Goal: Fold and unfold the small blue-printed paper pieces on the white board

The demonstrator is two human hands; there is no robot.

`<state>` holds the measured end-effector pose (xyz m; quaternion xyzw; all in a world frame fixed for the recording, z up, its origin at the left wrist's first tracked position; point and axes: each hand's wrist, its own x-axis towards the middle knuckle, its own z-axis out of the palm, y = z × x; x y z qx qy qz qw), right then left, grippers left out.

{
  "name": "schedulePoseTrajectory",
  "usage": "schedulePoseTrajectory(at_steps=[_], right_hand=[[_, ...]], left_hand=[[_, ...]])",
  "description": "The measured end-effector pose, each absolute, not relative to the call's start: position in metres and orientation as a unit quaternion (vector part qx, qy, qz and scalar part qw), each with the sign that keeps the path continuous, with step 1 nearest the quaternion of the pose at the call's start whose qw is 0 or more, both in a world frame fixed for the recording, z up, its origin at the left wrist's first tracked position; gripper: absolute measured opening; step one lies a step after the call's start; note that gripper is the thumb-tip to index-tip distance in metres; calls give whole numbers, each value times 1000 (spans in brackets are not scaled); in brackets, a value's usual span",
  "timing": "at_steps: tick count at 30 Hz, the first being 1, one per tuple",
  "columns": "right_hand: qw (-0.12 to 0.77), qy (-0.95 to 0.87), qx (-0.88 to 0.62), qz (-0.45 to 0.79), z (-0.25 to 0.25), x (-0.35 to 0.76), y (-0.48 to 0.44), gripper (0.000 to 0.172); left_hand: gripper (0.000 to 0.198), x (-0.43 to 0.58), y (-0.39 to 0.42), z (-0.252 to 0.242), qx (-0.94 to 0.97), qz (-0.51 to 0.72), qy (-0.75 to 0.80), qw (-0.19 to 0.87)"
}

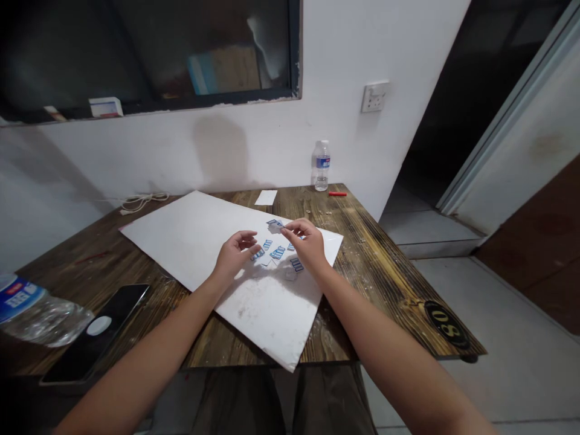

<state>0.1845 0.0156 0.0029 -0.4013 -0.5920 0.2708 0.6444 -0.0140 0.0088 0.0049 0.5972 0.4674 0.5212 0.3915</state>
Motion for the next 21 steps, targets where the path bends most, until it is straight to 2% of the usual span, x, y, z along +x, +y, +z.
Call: schedulePoseTrajectory(at_steps=[5, 14, 18, 21], right_hand=[[660, -542, -404, 328, -1, 184, 19, 32], [656, -536, -364, 386, 1, 181, 16, 32], [611, -587, -369, 382, -1, 180, 16, 30], [566, -632, -378, 371, -3, 179, 15, 31]], left_hand=[[42, -13, 7, 4, 623, 501, 431, 418], [36, -12, 5, 9, 625, 507, 458, 377], [40, -12, 4, 9, 629, 508, 446, 385], [33, -12, 4, 7, 636, 501, 444, 383]])
